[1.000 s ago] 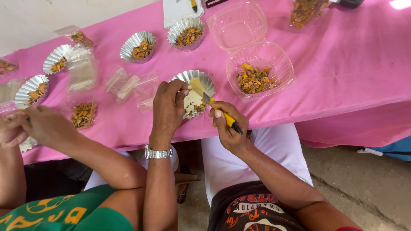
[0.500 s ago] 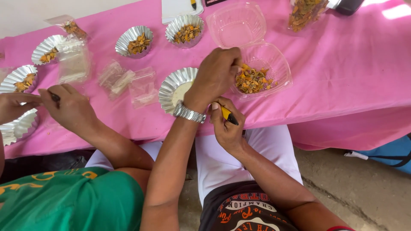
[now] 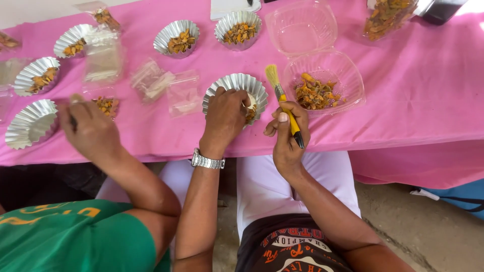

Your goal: The person uses a brush to sweep dried fruit pieces from a paper cup into a plastic container, then transfers the pieces into a small plastic bag. The person repeats this process with multiple cups and bags on a pink tablecloth.

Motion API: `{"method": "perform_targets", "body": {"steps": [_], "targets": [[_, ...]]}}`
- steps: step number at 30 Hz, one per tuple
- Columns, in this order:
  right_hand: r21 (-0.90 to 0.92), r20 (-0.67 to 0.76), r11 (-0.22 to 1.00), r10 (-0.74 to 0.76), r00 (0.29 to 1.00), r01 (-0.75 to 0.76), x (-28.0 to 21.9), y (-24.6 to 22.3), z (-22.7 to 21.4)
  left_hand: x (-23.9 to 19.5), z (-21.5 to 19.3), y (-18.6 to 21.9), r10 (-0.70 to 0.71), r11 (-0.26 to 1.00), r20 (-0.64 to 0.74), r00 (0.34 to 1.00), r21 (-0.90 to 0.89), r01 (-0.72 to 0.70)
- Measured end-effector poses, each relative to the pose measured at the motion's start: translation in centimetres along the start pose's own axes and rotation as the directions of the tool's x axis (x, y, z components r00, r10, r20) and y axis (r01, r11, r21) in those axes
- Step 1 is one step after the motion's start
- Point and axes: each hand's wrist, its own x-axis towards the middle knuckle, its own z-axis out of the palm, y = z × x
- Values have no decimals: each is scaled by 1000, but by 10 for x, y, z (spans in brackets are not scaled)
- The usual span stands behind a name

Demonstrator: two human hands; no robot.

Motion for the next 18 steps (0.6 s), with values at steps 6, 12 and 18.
{"method": "perform_targets", "body": {"steps": [6, 12, 18], "targets": [[1, 22, 1000, -2, 1000, 2, 0, 0, -2, 4, 10, 2, -3, 999, -4, 1000, 48, 3], [20, 28, 1000, 8, 1000, -8, -1, 0, -1, 5, 15, -3, 1, 999, 40, 999, 49, -3], [8, 33, 1000, -3, 999, 3, -1, -5, 0, 9, 16, -14, -56, 997, 126, 990, -42, 62]]}}
